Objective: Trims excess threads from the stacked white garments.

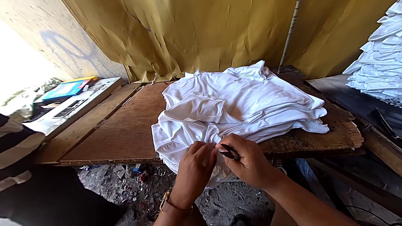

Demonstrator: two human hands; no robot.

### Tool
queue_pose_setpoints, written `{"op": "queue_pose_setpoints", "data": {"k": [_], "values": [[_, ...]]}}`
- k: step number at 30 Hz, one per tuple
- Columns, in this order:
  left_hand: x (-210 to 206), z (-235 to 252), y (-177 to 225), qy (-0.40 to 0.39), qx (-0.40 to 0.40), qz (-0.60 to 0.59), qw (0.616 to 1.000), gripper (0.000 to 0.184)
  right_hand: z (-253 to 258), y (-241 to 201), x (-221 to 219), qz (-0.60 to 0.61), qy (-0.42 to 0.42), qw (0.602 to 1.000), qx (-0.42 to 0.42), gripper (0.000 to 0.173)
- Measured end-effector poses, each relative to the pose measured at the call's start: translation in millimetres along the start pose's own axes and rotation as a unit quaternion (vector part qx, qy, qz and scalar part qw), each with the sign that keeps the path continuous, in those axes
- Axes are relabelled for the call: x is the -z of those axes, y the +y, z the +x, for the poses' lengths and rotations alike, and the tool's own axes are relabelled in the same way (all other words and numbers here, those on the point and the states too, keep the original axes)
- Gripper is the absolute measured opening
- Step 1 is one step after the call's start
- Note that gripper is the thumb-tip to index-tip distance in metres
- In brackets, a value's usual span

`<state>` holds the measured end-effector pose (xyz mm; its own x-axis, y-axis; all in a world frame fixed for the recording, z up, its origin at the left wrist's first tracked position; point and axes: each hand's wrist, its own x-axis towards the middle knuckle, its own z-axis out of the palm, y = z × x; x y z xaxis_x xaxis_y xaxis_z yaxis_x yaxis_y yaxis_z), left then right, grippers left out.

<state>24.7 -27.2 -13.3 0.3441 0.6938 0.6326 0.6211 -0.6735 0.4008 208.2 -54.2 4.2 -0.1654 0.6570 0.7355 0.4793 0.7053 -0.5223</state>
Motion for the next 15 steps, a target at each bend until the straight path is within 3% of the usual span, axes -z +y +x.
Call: {"op": "queue_pose_setpoints", "data": {"k": [5,10,13,15], "values": [[-6.0,-1.2,-0.7,0.035,-0.017,0.06,0.997,0.023,-5.9,14.2,-7.1,-0.023,-0.061,0.988,-0.137,0.011],[-7.7,-4.6,-0.9,0.042,-0.057,0.108,0.992,0.021,-9.5,18.2,0.8,0.015,-0.097,0.979,-0.176,0.02],[0.6,-5.1,-4.9,0.024,-0.037,0.059,0.997,0.021,-10.7,17.2,7.2,0.032,-0.137,0.976,-0.169,0.044],[7.0,-7.1,-8.7,0.009,-0.014,0.015,1.0,0.021,-9.5,12.9,10.9,0.014,-0.17,0.973,-0.156,0.045]]}}
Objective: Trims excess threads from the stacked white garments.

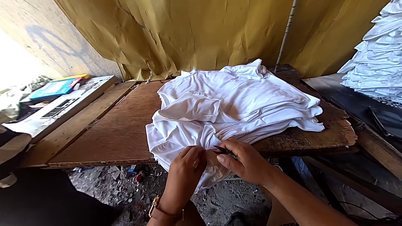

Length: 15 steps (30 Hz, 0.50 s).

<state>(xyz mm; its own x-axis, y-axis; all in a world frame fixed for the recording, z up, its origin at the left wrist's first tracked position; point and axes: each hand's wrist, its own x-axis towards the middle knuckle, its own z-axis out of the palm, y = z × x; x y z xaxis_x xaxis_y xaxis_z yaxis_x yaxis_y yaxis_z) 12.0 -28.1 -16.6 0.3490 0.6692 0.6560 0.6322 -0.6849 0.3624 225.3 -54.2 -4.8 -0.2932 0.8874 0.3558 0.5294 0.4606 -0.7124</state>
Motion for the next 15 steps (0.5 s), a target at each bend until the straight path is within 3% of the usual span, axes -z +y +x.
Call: {"op": "queue_pose_setpoints", "data": {"k": [3,6,10,15], "values": [[4.1,-2.1,-4.3,-0.003,0.032,-0.052,0.998,0.02,0.5,-10.6,2.9,-0.061,-0.03,0.998,-0.014,0.033],[5.3,-4.1,-3.0,0.004,0.044,-0.083,0.996,0.018,1.1,-14.1,-5.6,-0.137,0.012,0.99,0.013,0.023],[4.0,-6.5,-0.2,0.02,0.047,-0.091,0.995,0.018,1.6,-14.7,-10.4,-0.186,0.047,0.98,0.053,0.02],[2.3,-7.3,0.8,0.028,0.061,-0.096,0.993,0.017,1.4,-17.4,-7.0,-0.198,0.032,0.978,0.051,0.02]]}}
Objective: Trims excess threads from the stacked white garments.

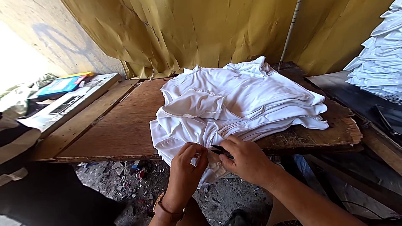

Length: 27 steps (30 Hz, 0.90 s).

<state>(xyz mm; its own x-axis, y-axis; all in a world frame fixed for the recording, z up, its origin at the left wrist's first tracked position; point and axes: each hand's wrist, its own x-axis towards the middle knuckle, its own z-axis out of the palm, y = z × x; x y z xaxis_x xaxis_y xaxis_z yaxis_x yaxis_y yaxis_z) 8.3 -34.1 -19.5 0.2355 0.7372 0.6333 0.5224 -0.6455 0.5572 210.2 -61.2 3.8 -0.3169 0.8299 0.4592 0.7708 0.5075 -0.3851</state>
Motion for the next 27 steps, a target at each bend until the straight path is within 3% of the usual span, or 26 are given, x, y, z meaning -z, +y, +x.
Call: {"op": "queue_pose_setpoints", "data": {"k": [7,10,14,16,20,23,27], "values": [[-1.7,-1.8,2.5,0.004,-0.024,-0.007,1.0,0.016,1.8,4.6,-16.9,-0.047,0.074,0.995,0.048,0.024],[-0.6,-3.0,2.0,-0.001,-0.028,-0.008,1.0,0.016,2.7,5.5,-15.3,-0.025,0.065,0.996,0.053,0.026],[5.8,-4.7,-1.2,-0.016,-0.023,-0.025,0.999,0.022,8.7,4.9,6.8,0.113,-0.042,0.99,-0.073,0.026],[4.9,-4.8,0.6,-0.001,0.0,-0.034,0.999,0.028,10.2,6.5,10.9,0.178,-0.008,0.98,-0.086,0.024],[-5.9,2.7,13.8,0.024,0.049,0.035,0.998,0.032,15.2,0.9,5.9,0.27,0.079,0.959,-0.01,0.02],[-13.5,6.8,15.2,0.019,0.017,0.099,0.995,0.022,18.5,0.8,3.8,0.262,0.022,0.964,-0.027,0.022],[0.5,7.3,6.0,-0.011,0.035,0.064,0.997,0.018,20.5,5.5,10.0,0.206,-0.094,0.971,-0.07,0.025]]}}
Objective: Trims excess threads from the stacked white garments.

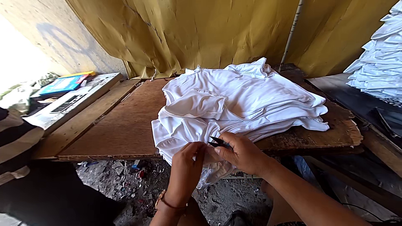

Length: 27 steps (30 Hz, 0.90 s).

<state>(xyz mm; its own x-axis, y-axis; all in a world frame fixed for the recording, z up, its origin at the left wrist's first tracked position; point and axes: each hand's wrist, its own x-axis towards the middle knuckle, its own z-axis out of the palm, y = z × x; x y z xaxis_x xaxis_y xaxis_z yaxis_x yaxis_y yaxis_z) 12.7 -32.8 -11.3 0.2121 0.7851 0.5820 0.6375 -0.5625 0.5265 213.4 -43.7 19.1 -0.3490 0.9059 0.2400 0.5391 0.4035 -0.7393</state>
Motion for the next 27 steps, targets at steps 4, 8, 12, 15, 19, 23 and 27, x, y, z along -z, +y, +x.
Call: {"op": "queue_pose_setpoints", "data": {"k": [4,8,12,15,19,23,27], "values": [[8.8,-4.3,-7.8,-0.03,0.033,-0.032,0.998,0.018,-0.5,-14.5,6.8,-0.087,-0.061,0.994,-0.027,0.024],[10.4,-7.4,-6.0,-0.021,0.059,-0.087,0.994,0.02,1.7,-29.3,8.9,-0.168,-0.1,0.979,-0.065,0.025],[5.5,-12.6,-2.1,0.002,0.019,-0.095,0.995,0.021,-0.1,-21.4,-2.5,-0.196,-0.037,0.98,-0.017,0.026],[2.1,-15.1,-1.6,0.014,0.0,-0.097,0.995,0.02,-1.9,-7.2,-13.8,-0.204,0.044,0.977,0.052,0.027],[0.5,-16.4,-1.3,0.028,-0.006,-0.09,0.996,0.019,0.6,10.8,-25.1,-0.209,0.111,0.962,0.133,0.026],[0.3,-17.1,-1.9,0.028,-0.004,-0.089,0.996,0.02,3.0,21.1,-26.2,-0.215,0.116,0.954,0.175,0.028],[3.2,-18.9,-3.9,0.034,0.002,-0.106,0.994,0.021,3.1,21.7,-24.4,-0.183,0.111,0.963,0.162,0.029]]}}
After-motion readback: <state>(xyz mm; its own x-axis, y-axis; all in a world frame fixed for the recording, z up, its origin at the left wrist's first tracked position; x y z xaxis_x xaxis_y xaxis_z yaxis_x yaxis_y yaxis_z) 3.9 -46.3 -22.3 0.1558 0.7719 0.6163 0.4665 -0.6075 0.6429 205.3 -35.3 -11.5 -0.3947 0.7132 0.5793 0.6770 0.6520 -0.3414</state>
